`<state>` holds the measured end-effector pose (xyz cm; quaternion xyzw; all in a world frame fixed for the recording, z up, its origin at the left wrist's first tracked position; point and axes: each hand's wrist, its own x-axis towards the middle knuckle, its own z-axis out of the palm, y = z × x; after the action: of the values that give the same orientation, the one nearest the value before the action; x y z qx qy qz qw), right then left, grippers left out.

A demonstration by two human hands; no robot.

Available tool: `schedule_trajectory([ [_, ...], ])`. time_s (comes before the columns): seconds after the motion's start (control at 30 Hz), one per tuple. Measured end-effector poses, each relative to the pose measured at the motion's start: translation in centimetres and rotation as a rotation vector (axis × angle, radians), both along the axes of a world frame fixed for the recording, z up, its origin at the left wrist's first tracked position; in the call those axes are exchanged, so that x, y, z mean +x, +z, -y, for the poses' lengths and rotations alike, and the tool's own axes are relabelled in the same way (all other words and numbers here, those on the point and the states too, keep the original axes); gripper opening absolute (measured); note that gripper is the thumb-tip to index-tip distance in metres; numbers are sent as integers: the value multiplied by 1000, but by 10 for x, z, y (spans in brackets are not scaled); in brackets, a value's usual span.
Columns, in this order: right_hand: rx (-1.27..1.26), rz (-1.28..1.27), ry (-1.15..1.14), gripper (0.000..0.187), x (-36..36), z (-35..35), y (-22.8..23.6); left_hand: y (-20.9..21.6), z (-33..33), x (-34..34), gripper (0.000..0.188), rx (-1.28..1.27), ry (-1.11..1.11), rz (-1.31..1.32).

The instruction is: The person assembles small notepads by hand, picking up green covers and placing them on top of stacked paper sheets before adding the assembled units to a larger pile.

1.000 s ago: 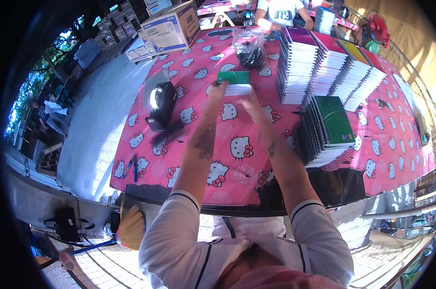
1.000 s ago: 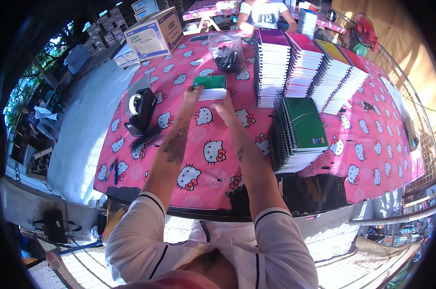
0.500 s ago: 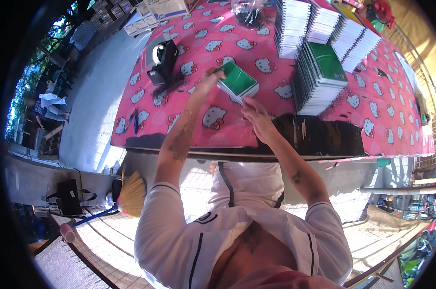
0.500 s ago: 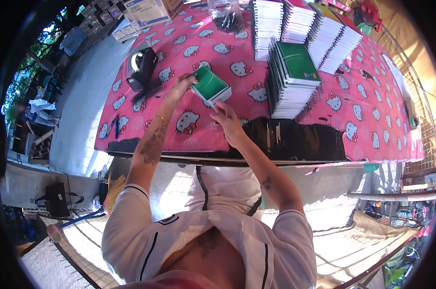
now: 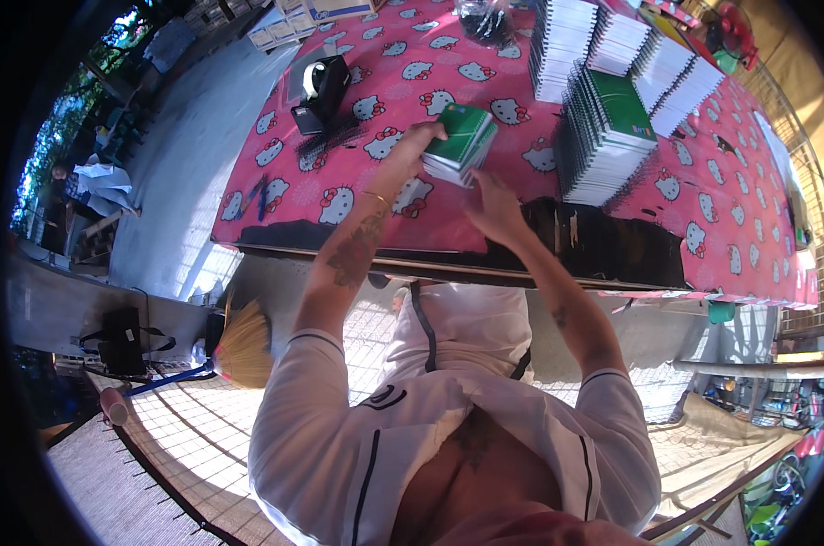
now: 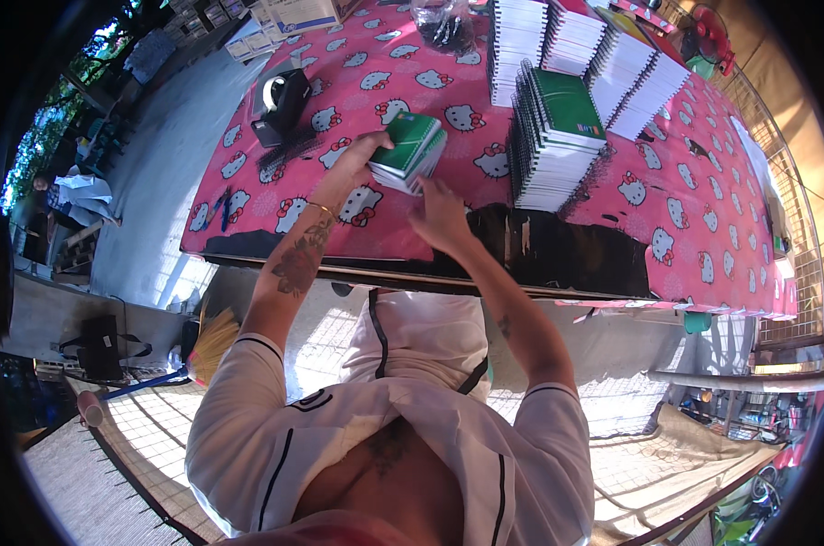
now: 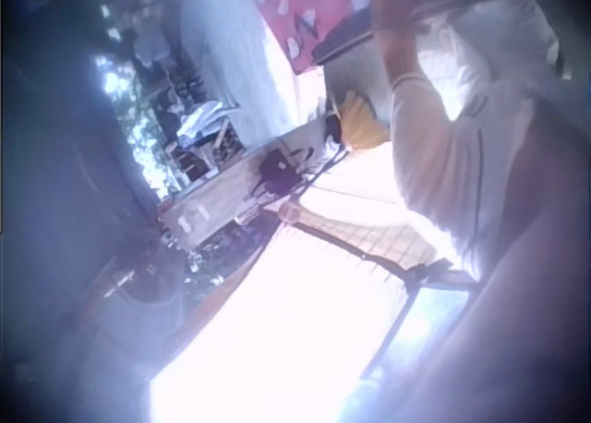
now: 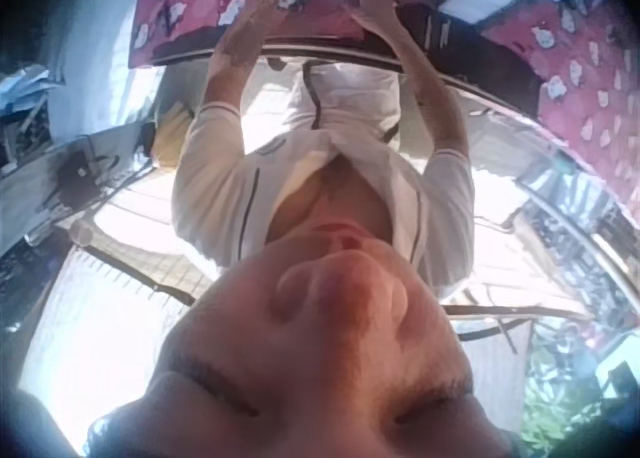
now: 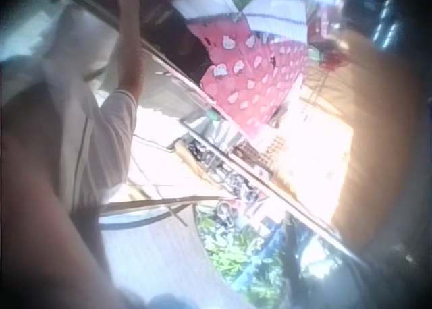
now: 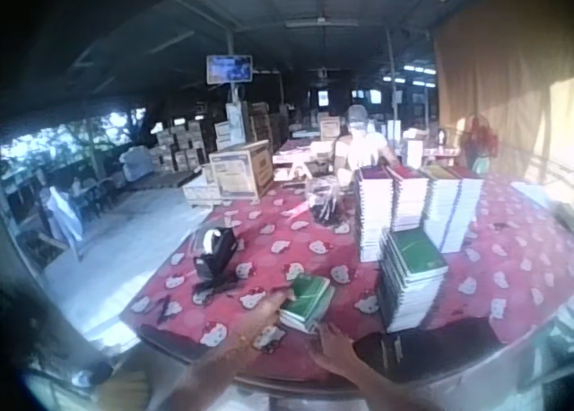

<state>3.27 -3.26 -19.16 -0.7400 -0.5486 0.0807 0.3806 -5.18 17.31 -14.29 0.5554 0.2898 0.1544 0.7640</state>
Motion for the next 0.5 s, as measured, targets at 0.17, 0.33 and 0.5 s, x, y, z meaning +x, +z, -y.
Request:
schedule_trajectory([
  [0.17, 65, 336, 53, 65, -41, -3, 9, 41, -35, 29, 57, 546, -504, -149],
  [0.33, 42, 198, 62, 73, -13, -28, -14, 52, -17, 26, 66, 1332, -280, -155],
  [0.5, 272, -198, -394, 69, 37, -31, -2, 3, -30, -6, 75, 716, 160, -234],
])
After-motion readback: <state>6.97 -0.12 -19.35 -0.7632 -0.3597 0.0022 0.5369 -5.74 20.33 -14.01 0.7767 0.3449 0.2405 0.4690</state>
